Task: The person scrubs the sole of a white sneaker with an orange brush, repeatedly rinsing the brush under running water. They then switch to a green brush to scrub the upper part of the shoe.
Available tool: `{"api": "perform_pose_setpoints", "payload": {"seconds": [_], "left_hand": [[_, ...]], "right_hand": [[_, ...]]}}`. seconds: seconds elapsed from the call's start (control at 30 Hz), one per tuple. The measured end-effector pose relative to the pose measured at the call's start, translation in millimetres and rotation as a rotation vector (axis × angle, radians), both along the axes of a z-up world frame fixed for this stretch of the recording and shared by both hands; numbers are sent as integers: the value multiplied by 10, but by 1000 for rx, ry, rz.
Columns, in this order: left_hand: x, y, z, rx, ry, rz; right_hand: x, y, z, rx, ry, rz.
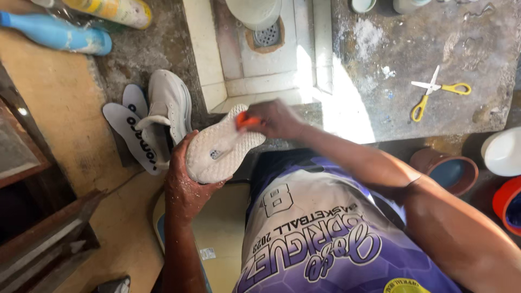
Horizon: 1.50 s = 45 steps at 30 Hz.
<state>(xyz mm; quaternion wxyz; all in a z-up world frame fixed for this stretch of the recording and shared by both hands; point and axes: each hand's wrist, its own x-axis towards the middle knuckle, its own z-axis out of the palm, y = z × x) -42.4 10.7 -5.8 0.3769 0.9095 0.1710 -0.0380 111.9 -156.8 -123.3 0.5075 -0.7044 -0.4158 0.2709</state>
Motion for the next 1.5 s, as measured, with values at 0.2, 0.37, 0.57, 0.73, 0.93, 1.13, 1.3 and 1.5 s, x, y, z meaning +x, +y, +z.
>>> {"api": "perform_pose_setpoints", "payload": {"seconds": [0.2,0.37,0.57,0.73,0.93,1.13,1.3,1.5], "left_hand": [[47,25,-29,-3,30,-18],[3,62,-25,-73,0,-23],[78,130,-88,-49,-85,-194],[32,107,-22,-39,51,-29],[70,92,-57,54,-86,-219],[117,95,-8,0,32,-68],[164,48,-6,18,-40,-127],[204,110,-8,45,12,-14]], "right_hand": [[-100,-151,-148,235,-76,-6],[-128,-23,-3,-39,-106,28],[-268,124,305,340,-227,2],[-257,105,322,101,-112,6],[-293,110,418,332,-74,48],[-159,94,533,-12,-142,-28],[-285,-84,559,338,8,-5],[-145,-81,556,172,-44,25]]}}
